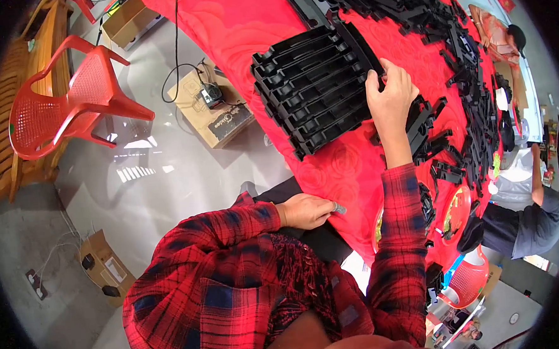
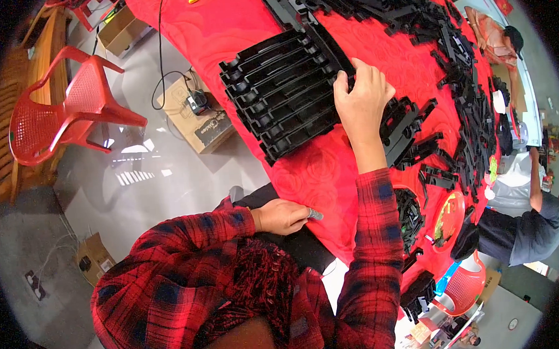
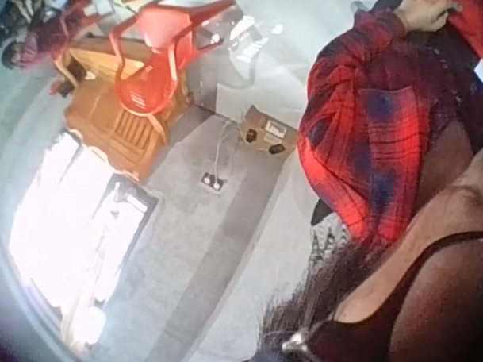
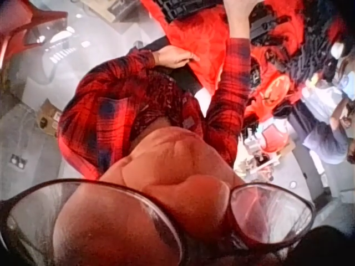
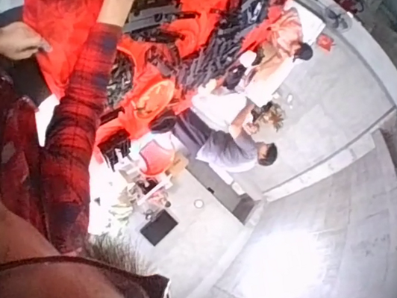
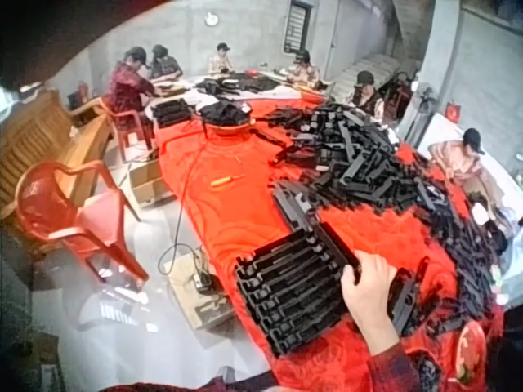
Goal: The person assembles components by inserting small plastic pieces into black plastic frames by hand and adding them to a stack. The person then assists with opening a large plastic bag before assembling additional plastic frames.
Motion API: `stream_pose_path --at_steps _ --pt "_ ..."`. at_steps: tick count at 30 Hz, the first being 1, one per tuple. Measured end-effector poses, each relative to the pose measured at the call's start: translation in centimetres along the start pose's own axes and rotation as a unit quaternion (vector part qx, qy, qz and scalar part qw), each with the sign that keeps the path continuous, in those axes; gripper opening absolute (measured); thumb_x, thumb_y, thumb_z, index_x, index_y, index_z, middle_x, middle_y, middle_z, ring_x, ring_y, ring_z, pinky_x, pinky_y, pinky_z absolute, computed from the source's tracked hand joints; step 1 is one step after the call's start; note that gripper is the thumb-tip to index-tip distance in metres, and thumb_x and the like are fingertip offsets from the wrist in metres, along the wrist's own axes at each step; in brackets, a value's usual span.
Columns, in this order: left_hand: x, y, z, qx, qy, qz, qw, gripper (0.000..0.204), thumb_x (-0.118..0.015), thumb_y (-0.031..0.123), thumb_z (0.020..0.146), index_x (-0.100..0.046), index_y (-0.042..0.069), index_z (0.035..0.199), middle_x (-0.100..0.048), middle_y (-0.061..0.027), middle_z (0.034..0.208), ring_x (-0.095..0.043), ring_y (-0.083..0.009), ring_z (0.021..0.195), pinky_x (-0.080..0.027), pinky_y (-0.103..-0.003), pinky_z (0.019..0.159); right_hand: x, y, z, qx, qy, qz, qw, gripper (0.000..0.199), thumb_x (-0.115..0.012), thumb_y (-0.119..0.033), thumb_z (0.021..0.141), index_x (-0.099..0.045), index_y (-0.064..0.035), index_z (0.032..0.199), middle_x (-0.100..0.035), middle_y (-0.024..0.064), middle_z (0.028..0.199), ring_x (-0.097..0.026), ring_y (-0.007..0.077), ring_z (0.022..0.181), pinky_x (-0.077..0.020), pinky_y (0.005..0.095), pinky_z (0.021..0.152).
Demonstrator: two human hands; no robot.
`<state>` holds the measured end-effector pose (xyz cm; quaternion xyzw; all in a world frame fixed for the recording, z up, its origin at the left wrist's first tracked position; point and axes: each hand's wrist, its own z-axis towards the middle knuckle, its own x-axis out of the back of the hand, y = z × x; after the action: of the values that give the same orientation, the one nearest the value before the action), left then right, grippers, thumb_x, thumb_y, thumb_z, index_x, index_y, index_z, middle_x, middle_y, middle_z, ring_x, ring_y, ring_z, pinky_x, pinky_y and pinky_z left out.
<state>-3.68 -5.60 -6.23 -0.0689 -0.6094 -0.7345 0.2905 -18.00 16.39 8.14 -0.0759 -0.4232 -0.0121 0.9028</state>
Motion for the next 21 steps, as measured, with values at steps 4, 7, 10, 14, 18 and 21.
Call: stream_pose_path --at_steps 4,7,10,14,18,21 --pt "-0.2 -0.2 0.0 -0.01 0.003 -0.007 1.0 0.031 -0.057 0.014 0.089 -0.054 0.01 0.119 -0.066 -0.0119 0.101 -0.066 -0.0298 0.095 -0.055 -0.041 0.08 0.0 0.0 -0.1 0.009 0.001 -0.004 1.0 0.032 -0.071 -0.02 0.082 -0.064 -0.0076 0.111 -0.064 0.007 0.096 -0.059 0.025 0.094 -0.0394 0.041 0.084" --pt "-0.1 -0.1 0.1 -0.009 0.002 -0.008 1.0 0.031 -0.057 0.013 0.088 -0.054 0.01 0.119 -0.066 -0.0119 0.102 -0.066 -0.0299 0.095 -0.054 -0.041 0.08 -0.2 0.6 -0.2 -0.022 -0.004 0.027 0.999 0.031 -0.071 -0.02 0.082 -0.065 -0.0077 0.11 -0.064 0.0071 0.095 -0.06 0.0251 0.095 -0.0393 0.0414 0.085" --pt "0.0 0.0 0.0 -0.007 0.003 -0.012 1.0 0.031 -0.057 0.013 0.088 -0.054 0.01 0.119 -0.066 -0.012 0.102 -0.066 -0.0302 0.096 -0.054 -0.041 0.08 -0.2 1.4 0.2 -0.059 0.035 0.056 0.996 0.028 -0.071 -0.018 0.083 -0.066 -0.0076 0.108 -0.064 0.0068 0.094 -0.06 0.0256 0.094 -0.0392 0.0418 0.085" --pt "-0.1 -0.2 0.0 0.001 -0.013 -0.003 1.0 0.032 -0.057 0.014 0.088 -0.053 0.009 0.12 -0.066 -0.0123 0.101 -0.066 -0.0307 0.096 -0.054 -0.041 0.08 0.2 1.4 0.4 -0.092 0.02 0.106 0.99 0.025 -0.07 -0.018 0.083 -0.066 -0.0069 0.106 -0.063 0.0063 0.091 -0.06 0.026 0.092 -0.0388 0.0417 0.084" --pt "-0.4 -0.4 -0.1 -0.005 0.002 -0.003 1.0 0.032 -0.057 0.014 0.089 -0.053 0.009 0.119 -0.066 -0.0127 0.101 -0.066 -0.0312 0.096 -0.054 -0.042 0.08 -0.1 1.4 0.0 -0.06 0.027 0.082 0.994 0.025 -0.07 -0.018 0.083 -0.066 -0.0068 0.105 -0.063 0.006 0.09 -0.06 0.0256 0.09 -0.0384 0.0413 0.083" --pt "-0.2 -0.2 0.0 -0.008 0.005 -0.008 1.0 0.031 -0.057 0.014 0.089 -0.054 0.009 0.119 -0.066 -0.0127 0.1 -0.066 -0.0313 0.095 -0.054 -0.042 0.08 -0.1 1.2 -0.3 -0.052 0.026 0.066 0.996 0.025 -0.07 -0.017 0.082 -0.066 -0.0069 0.105 -0.062 0.0057 0.089 -0.06 0.0249 0.088 -0.0381 0.0408 0.083"
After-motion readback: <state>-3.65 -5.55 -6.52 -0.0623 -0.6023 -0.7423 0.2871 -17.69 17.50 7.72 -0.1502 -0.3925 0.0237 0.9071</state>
